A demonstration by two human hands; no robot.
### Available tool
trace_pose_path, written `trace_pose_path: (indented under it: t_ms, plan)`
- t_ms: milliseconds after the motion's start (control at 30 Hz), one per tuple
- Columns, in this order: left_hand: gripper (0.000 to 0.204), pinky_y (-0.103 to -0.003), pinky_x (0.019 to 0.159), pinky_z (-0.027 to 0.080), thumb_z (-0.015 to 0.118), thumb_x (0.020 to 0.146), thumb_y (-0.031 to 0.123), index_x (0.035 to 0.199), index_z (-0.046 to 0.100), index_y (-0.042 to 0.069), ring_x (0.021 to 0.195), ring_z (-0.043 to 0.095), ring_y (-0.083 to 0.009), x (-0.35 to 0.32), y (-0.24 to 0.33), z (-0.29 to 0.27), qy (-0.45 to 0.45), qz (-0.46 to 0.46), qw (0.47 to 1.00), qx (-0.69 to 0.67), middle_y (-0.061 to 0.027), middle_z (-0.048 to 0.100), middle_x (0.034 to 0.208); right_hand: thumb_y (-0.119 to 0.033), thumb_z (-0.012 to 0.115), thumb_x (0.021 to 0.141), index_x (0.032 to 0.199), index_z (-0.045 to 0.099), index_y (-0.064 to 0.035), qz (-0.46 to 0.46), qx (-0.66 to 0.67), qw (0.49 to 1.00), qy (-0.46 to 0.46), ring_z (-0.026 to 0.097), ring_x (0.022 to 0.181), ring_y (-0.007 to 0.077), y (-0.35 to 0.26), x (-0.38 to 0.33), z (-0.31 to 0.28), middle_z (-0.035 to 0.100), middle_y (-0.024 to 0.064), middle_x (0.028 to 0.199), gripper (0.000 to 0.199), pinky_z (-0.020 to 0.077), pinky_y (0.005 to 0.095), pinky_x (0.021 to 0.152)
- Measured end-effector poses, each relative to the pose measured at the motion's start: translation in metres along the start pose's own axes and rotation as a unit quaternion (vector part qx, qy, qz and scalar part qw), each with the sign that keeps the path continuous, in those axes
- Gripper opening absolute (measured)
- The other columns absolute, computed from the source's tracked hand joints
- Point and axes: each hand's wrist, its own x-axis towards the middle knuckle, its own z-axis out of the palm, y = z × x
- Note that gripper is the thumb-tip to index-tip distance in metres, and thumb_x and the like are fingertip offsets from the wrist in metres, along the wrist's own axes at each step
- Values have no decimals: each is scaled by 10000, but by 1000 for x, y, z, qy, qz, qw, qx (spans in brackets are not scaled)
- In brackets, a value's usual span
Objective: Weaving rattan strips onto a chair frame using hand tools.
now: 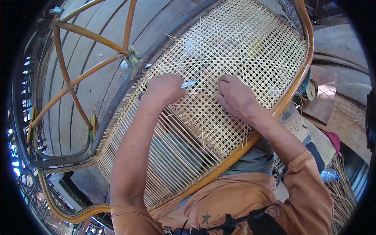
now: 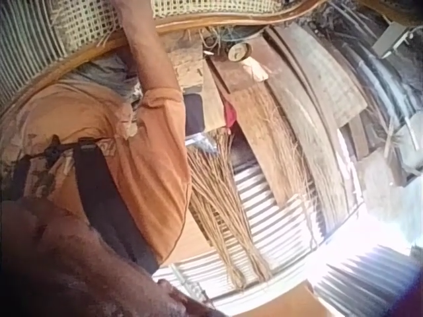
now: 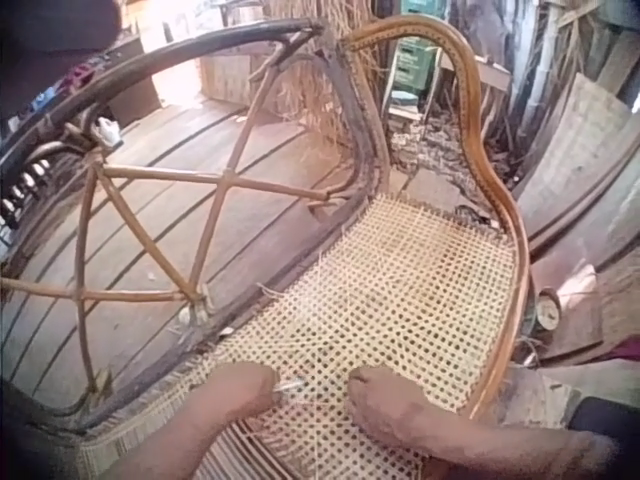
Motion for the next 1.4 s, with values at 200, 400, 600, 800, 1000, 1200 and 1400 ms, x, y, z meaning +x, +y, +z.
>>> trace_pose_path:
  t_ms: [200, 400, 600, 800, 1000, 1200, 1400]
  plan:
    - [301, -443, 708, 511, 638, 792, 336, 862, 672, 45, 840, 649, -313, -19, -22, 4, 37, 2, 999, 29, -141, 670, 864, -154, 609, 815, 897, 568, -22, -5, -24, 1000, -8, 559, 917, 313, 0, 1, 1, 560, 120, 1015, 161, 494, 379, 792]
    - [259, -448, 724, 504, 604, 802, 299, 855, 658, 51, 826, 637, -338, -30, -34, 6, 39, -20, 998, 36, -161, 656, 837, -159, 622, 827, 874, 595, -43, -13, 24, 999, 36, 577, 859, 293, 1, -1, 1, 578, 111, 937, 128, 488, 368, 751]
    - [248, -450, 706, 481, 580, 807, 281, 844, 635, 41, 812, 618, -346, -65, -23, -24, 50, -9, 998, -21, -166, 637, 808, -284, 538, 919, 1050, 608, -52, 68, 172, 981, 51, 601, 873, 246, -18, 30, -1, 622, 105, 959, 276, 476, 325, 793]
    - [296, -436, 659, 437, 600, 828, 309, 873, 587, 16, 707, 586, -358, -84, -8, -38, 96, 18, 987, -128, -186, 597, 743, -321, 565, 901, 978, 639, -49, -28, 209, 978, 0, 565, 697, 230, -63, 18, -11, 569, 117, 771, 293, 462, 353, 656]
    - [341, -426, 714, 491, 523, 870, 365, 894, 608, 36, 808, 641, -338, -31, 9, -3, 104, -24, 994, -38, -187, 648, 800, -241, 604, 850, 896, 653, -34, 158, 142, 976, -51, 587, 635, 228, -33, -7, -10, 608, 103, 725, 217, 465, 342, 609]
    - [229, -428, 692, 513, 516, 836, 221, 819, 670, 53, 782, 662, -314, -14, 13, -1, 29, 60, 997, 47, -150, 673, 815, -268, 555, 840, 820, 635, -40, 200, 59, 978, 5, 593, 621, 305, -43, -3, 6, 609, 159, 677, 242, 474, 379, 610]
    - [186, -401, 705, 522, 556, 797, 175, 851, 703, 74, 822, 672, -282, -12, 27, -14, 31, 51, 994, 94, -129, 687, 845, -251, 519, 813, 759, 613, -35, 203, 43, 978, 15, 586, 605, 347, -46, -2, 8, 591, 184, 649, 242, 474, 420, 596]
